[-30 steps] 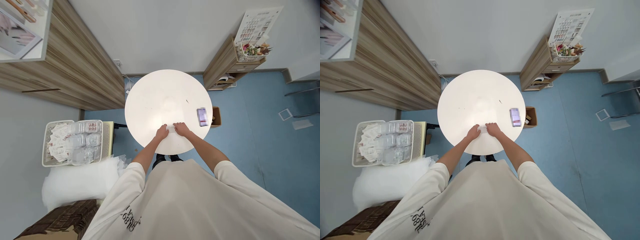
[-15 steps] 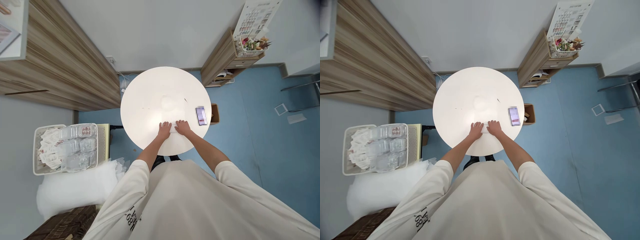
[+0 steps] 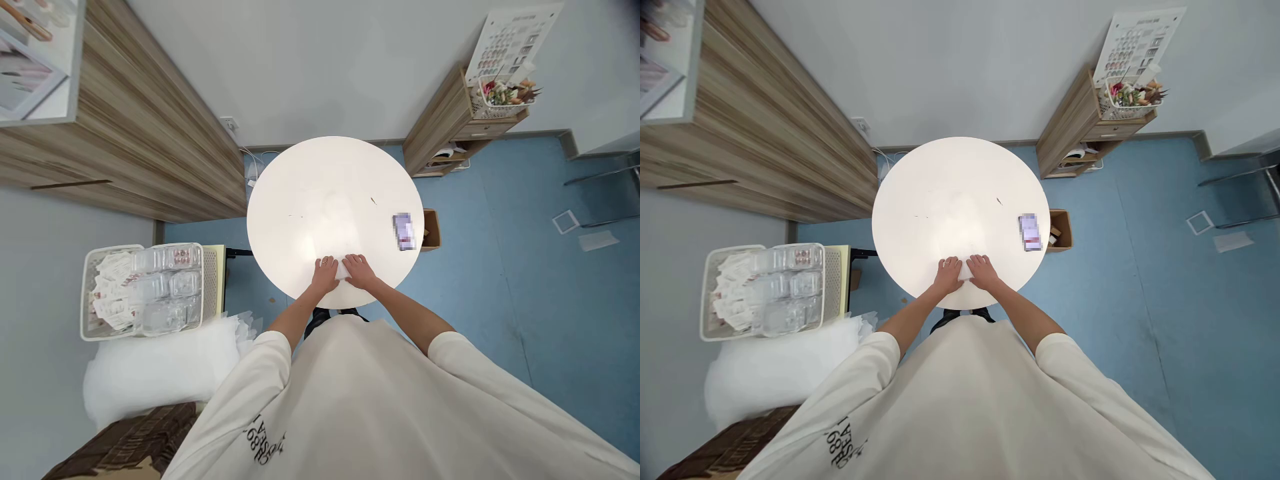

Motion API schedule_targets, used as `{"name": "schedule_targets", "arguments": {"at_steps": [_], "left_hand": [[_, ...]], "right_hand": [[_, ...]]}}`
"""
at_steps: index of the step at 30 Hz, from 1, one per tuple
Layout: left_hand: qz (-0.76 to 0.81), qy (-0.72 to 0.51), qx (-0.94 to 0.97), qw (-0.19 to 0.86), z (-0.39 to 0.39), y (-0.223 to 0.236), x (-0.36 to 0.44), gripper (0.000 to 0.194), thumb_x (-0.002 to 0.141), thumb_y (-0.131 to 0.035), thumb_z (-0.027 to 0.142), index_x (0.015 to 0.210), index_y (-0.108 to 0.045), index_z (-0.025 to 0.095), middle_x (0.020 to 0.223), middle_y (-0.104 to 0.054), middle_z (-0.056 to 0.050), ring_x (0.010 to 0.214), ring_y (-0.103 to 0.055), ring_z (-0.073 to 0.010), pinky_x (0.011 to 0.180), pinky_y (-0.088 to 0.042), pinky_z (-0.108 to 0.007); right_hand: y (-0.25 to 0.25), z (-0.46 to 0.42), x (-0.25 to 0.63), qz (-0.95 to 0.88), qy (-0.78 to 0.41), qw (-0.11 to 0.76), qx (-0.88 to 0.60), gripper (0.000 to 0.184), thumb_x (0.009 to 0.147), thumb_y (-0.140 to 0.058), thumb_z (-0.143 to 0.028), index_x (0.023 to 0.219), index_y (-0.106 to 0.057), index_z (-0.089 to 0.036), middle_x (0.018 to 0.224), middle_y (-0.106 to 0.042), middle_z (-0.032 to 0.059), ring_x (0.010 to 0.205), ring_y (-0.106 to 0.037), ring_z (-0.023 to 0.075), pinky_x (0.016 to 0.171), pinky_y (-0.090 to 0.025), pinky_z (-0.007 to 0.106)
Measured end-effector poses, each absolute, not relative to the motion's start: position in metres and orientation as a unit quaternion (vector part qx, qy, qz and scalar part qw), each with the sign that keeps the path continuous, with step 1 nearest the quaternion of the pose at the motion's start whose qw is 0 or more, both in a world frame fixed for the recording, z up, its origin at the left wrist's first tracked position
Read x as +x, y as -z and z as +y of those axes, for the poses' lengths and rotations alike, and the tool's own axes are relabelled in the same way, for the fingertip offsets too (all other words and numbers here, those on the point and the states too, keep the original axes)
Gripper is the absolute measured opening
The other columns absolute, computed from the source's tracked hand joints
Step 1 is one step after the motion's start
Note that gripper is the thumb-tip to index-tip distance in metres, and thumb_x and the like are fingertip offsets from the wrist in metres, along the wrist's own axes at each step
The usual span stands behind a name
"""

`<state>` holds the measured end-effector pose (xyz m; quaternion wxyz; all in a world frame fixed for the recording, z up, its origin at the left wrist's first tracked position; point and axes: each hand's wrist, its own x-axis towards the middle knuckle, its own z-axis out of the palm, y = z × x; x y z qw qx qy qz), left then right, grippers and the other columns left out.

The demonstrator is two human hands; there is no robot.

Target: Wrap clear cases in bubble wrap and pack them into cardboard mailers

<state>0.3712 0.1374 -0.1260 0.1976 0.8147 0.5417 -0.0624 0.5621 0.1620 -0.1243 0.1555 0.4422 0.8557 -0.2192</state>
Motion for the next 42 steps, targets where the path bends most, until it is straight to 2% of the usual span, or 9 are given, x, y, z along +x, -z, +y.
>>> {"name": "schedule_targets", "arguments": {"at_steps": [7,13,15,18,22,27,31,37,42], "left_hand": [[0.524,0.088,0.82,0.213,0.119,0.119,0.367,0.06,0.08,-0.069,0.034,0.135,-0.055,0.017,0.142,-0.051,-0.019,0.139,-0.041,-0.0354,0.119,-0.022,-0.053],[0.501,0.084,0.826,0.245,0.127,0.107,0.362,0.053,0.086,-0.059,0.044,0.132,-0.058,0.019,0.155,-0.043,-0.016,0.145,-0.034,-0.0353,0.12,-0.019,-0.055],[0.5,0.065,0.826,0.251,0.133,0.101,0.36,0.044,0.092,-0.051,0.041,0.13,-0.06,0.02,0.148,-0.052,-0.014,0.141,-0.041,-0.0318,0.119,-0.022,-0.052],[0.527,0.038,0.81,0.254,0.144,0.096,0.359,0.041,0.099,-0.038,0.03,0.134,-0.058,0.021,0.132,-0.063,-0.012,0.132,-0.051,-0.0266,0.117,-0.027,-0.048],[0.567,0.046,0.79,0.231,0.158,0.099,0.36,0.051,0.096,-0.041,0.024,0.146,-0.046,0.02,0.146,-0.054,-0.014,0.141,-0.043,-0.0279,0.118,-0.027,-0.049],[0.564,0.089,0.787,0.235,0.171,0.113,0.361,0.077,0.089,-0.058,0.031,0.159,-0.028,0.018,0.163,-0.033,-0.018,0.153,-0.026,-0.0339,0.122,-0.02,-0.056],[0.548,0.109,0.794,0.239,0.177,0.124,0.361,0.092,0.082,-0.068,0.035,0.161,-0.024,0.018,0.166,-0.026,-0.02,0.155,-0.02,-0.0378,0.124,-0.015,-0.059],[0.521,0.068,0.83,0.184,0.163,0.121,0.357,0.078,0.083,-0.058,0.02,0.157,-0.035,0.015,0.164,-0.034,-0.019,0.155,-0.022,-0.0344,0.125,-0.009,-0.059],[0.5,0.066,0.839,0.206,0.141,0.108,0.348,0.066,0.086,-0.056,0.034,0.149,-0.048,0.014,0.159,-0.041,-0.019,0.153,-0.027,-0.0346,0.126,-0.009,-0.057]], "right_hand": [[0.12,0.137,0.556,0.858,0.222,0.183,0.426,0.07,0.087,-0.056,-0.024,0.154,-0.038,-0.012,0.158,-0.039,0.0197,0.146,-0.033,0.0353,0.12,-0.022,0.05],[0.104,0.16,0.552,0.842,0.274,0.204,0.417,0.06,0.085,-0.059,-0.034,0.141,-0.055,-0.015,0.152,-0.047,0.0179,0.141,-0.039,0.0357,0.117,-0.027,0.05],[0.1,0.171,0.551,0.824,0.306,0.206,0.43,0.051,0.089,-0.054,-0.039,0.136,-0.06,-0.02,0.146,-0.055,0.015,0.135,-0.046,0.0344,0.114,-0.031,0.049],[0.097,0.185,0.551,0.8,0.322,0.172,0.476,0.051,0.095,-0.045,-0.038,0.143,-0.055,-0.023,0.144,-0.058,0.0121,0.132,-0.05,0.0313,0.113,-0.033,0.047],[0.098,0.192,0.552,0.794,0.296,0.141,0.512,0.06,0.096,-0.044,-0.032,0.155,-0.041,-0.02,0.157,-0.046,0.0122,0.143,-0.04,0.0298,0.117,-0.028,0.046],[0.104,0.19,0.552,0.803,0.259,0.148,0.516,0.073,0.094,-0.049,-0.033,0.162,-0.025,-0.019,0.169,-0.023,0.0139,0.155,-0.019,0.0309,0.122,-0.018,0.048],[0.115,0.188,0.55,0.811,0.249,0.165,0.502,0.081,0.092,-0.056,-0.042,0.162,-0.024,-0.018,0.17,-0.018,0.0156,0.157,-0.013,0.0323,0.123,-0.013,0.05],[0.122,0.174,0.546,0.817,0.234,0.162,0.501,0.081,0.088,-0.063,-0.04,0.159,-0.03,-0.018,0.166,-0.026,0.0174,0.154,-0.017,0.0344,0.123,-0.01,0.052],[0.115,0.163,0.547,0.83,0.255,0.158,0.469,0.072,0.085,-0.061,-0.034,0.152,-0.041,-0.017,0.153,-0.045,0.0181,0.145,-0.034,0.0339,0.121,-0.014,0.051]]}}
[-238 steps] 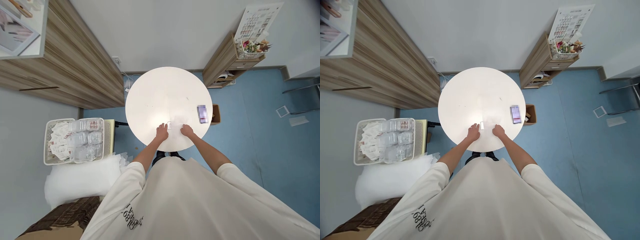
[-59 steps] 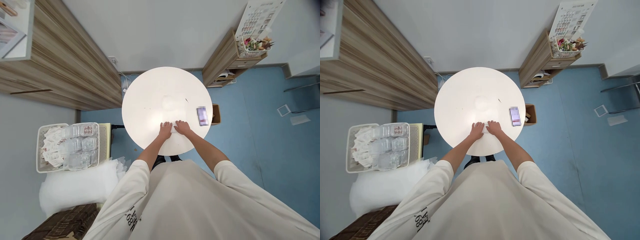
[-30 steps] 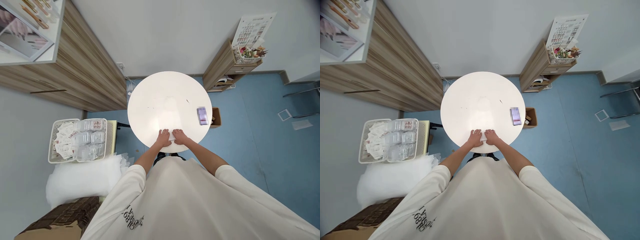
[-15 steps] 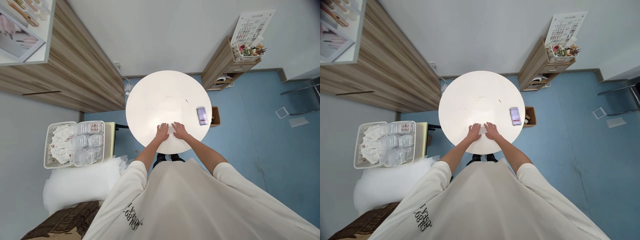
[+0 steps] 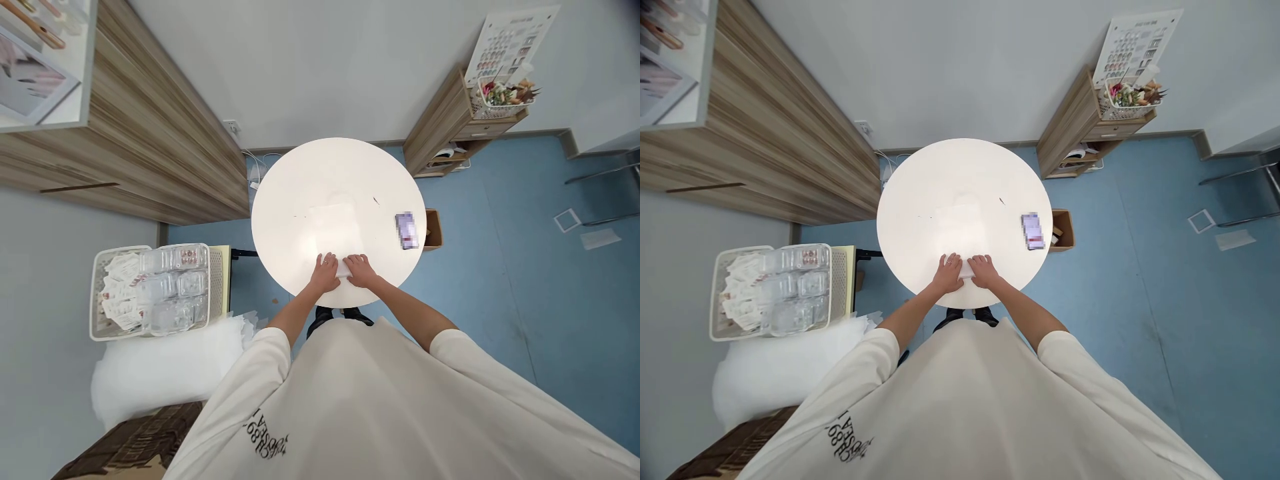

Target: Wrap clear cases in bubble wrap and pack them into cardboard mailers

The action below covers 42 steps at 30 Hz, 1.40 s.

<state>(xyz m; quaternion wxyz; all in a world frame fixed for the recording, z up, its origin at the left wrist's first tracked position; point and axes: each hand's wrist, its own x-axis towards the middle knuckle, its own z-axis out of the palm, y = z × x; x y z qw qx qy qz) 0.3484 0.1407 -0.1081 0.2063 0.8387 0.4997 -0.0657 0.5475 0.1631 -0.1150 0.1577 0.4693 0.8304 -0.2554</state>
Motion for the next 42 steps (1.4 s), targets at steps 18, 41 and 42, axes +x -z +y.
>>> {"name": "schedule_targets", "arguments": {"at_steps": [18,41,42], "left_hand": [[0.63,0.048,0.74,0.232,0.199,0.115,0.353,0.052,0.086,-0.048,0.018,0.138,-0.054,0.018,0.147,-0.051,-0.017,0.144,-0.036,-0.0336,0.119,-0.024,-0.057],[0.551,0.08,0.801,0.22,0.192,0.132,0.388,0.066,0.09,-0.045,0.016,0.155,-0.039,0.024,0.157,-0.041,-0.015,0.146,-0.035,-0.033,0.121,-0.021,-0.057],[0.557,0.083,0.796,0.223,0.192,0.134,0.39,0.068,0.09,-0.045,0.016,0.157,-0.037,0.024,0.157,-0.041,-0.016,0.146,-0.035,-0.0339,0.121,-0.02,-0.058]], "right_hand": [[0.113,0.216,0.563,0.691,0.326,0.131,0.632,0.073,0.095,-0.048,-0.04,0.161,-0.023,-0.022,0.162,-0.034,0.0147,0.141,-0.04,0.0332,0.11,-0.038,0.047],[0.138,0.198,0.555,0.527,0.298,0.125,0.786,0.06,0.095,-0.045,-0.057,0.142,-0.04,-0.02,0.144,-0.043,0.0225,0.135,-0.043,0.038,0.101,-0.043,0.051],[0.138,0.2,0.553,0.519,0.298,0.136,0.789,0.058,0.096,-0.044,-0.056,0.142,-0.04,-0.02,0.145,-0.042,0.023,0.135,-0.042,0.0383,0.102,-0.043,0.051]]}}
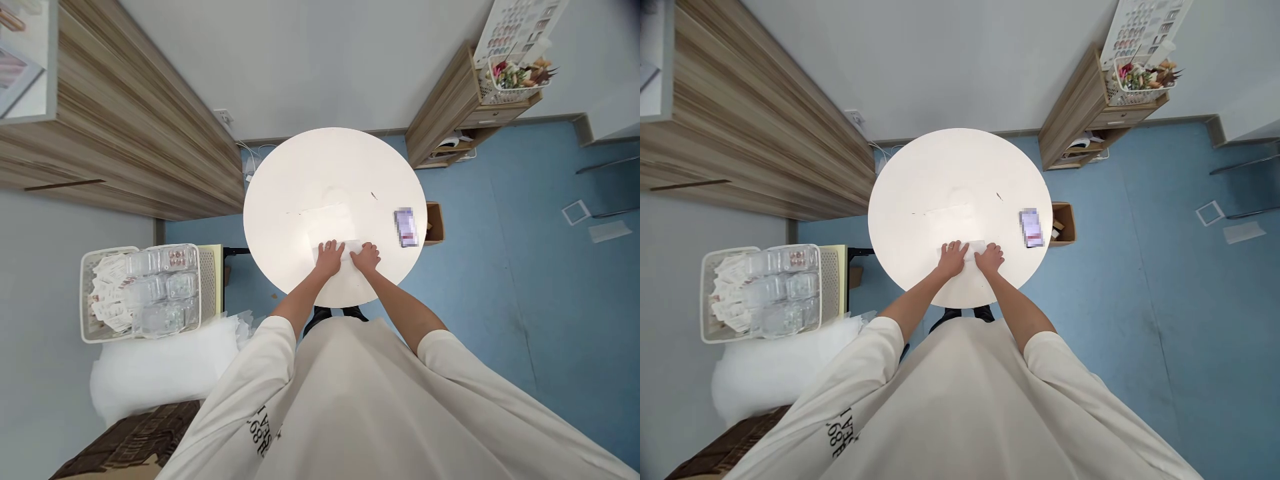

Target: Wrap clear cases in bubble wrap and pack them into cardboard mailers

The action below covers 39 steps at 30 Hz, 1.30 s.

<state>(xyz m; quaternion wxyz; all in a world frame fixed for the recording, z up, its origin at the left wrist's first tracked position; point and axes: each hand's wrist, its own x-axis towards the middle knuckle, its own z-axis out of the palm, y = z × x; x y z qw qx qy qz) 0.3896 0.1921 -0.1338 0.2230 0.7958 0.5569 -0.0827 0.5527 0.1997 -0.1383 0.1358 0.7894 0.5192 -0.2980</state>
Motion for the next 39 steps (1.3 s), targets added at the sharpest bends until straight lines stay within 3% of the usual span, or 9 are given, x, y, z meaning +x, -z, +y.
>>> {"name": "schedule_targets", "arguments": {"at_steps": [6,11,15,19,22,25,29,32,39], "left_hand": [[0.58,0.074,0.778,0.231,0.192,0.135,0.392,0.074,0.087,-0.051,0.015,0.159,-0.032,0.023,0.155,-0.04,-0.017,0.144,-0.033,-0.0371,0.118,-0.02,-0.059],[0.586,0.041,0.775,0.231,0.189,0.125,0.389,0.068,0.089,-0.053,0.015,0.155,-0.036,0.019,0.146,-0.047,-0.018,0.135,-0.041,-0.0353,0.114,-0.026,-0.053],[0.591,0.013,0.766,0.252,0.189,0.124,0.382,0.066,0.09,-0.059,0.021,0.153,-0.036,0.023,0.141,-0.053,-0.015,0.132,-0.045,-0.0337,0.111,-0.029,-0.05],[0.59,-0.027,0.754,0.288,0.19,0.129,0.375,0.079,0.09,-0.064,0.023,0.159,-0.025,0.022,0.138,-0.056,-0.016,0.133,-0.046,-0.035,0.11,-0.031,-0.049],[0.585,-0.061,0.741,0.323,0.19,0.132,0.371,0.087,0.089,-0.062,0.02,0.162,-0.015,0.021,0.137,-0.056,-0.016,0.135,-0.045,-0.0353,0.108,-0.035,-0.049],[0.574,-0.103,0.722,0.372,0.189,0.133,0.363,0.089,0.088,-0.055,0.012,0.164,-0.009,0.023,0.14,-0.053,-0.015,0.133,-0.048,-0.0319,0.104,-0.042,-0.045],[0.589,-0.162,0.696,0.379,0.181,0.129,0.347,0.084,0.086,-0.044,0.002,0.162,-0.017,0.024,0.151,-0.044,-0.014,0.138,-0.045,-0.0291,0.11,-0.04,-0.046],[0.685,-0.172,0.615,0.351,0.171,0.127,0.339,0.072,0.088,-0.046,0.005,0.156,-0.029,0.02,0.154,-0.041,-0.016,0.144,-0.038,-0.0319,0.115,-0.034,-0.049],[0.784,-0.139,0.358,0.487,0.162,0.134,0.338,0.059,0.087,-0.066,0.027,0.139,-0.038,0.018,0.135,-0.057,-0.017,0.121,-0.06,-0.0271,0.096,-0.048,-0.037]], "right_hand": [[0.139,0.206,0.546,0.475,0.31,0.075,0.82,0.04,0.089,-0.059,-0.043,0.12,-0.053,-0.02,0.133,-0.051,0.0203,0.127,-0.048,0.0373,0.101,-0.04,0.051],[0.14,0.208,0.549,0.452,0.363,0.016,0.815,0.018,0.081,-0.063,-0.026,0.095,-0.052,-0.022,0.106,-0.061,0.0095,0.105,-0.059,0.028,0.095,-0.043,0.046],[0.136,0.205,0.552,0.408,0.465,-0.079,0.781,0.035,0.074,-0.063,-0.02,0.105,-0.046,-0.025,0.088,-0.062,-0.0002,0.08,-0.061,0.0197,0.072,-0.048,0.032],[0.129,0.201,0.544,0.467,0.494,-0.107,0.726,0.039,0.073,-0.063,-0.021,0.108,-0.047,-0.026,0.08,-0.059,-0.0043,0.073,-0.059,0.0176,0.06,-0.044,0.027],[0.125,0.198,0.532,0.52,0.501,-0.087,0.687,0.038,0.075,-0.062,-0.022,0.111,-0.051,-0.026,0.084,-0.06,-0.0033,0.073,-0.059,0.0168,0.061,-0.045,0.027],[0.124,0.194,0.524,0.554,0.507,-0.091,0.654,0.04,0.08,-0.062,-0.026,0.119,-0.055,-0.025,0.105,-0.063,0.0027,0.084,-0.062,0.0169,0.072,-0.051,0.029],[0.125,0.192,0.523,0.584,0.494,-0.095,0.637,0.033,0.095,-0.043,-0.025,0.125,-0.057,-0.024,0.124,-0.06,0.0079,0.099,-0.063,0.0173,0.087,-0.052,0.031],[0.125,0.193,0.521,0.63,0.455,-0.049,0.627,0.035,0.097,-0.041,-0.019,0.128,-0.055,-0.023,0.119,-0.061,0.0082,0.095,-0.063,0.0182,0.085,-0.051,0.032],[0.115,0.197,0.509,0.713,0.36,0.082,0.596,0.05,0.098,-0.049,-0.022,0.147,-0.039,-0.027,0.125,-0.055,0.011,0.082,-0.063,0.0203,0.071,-0.048,0.032]]}}
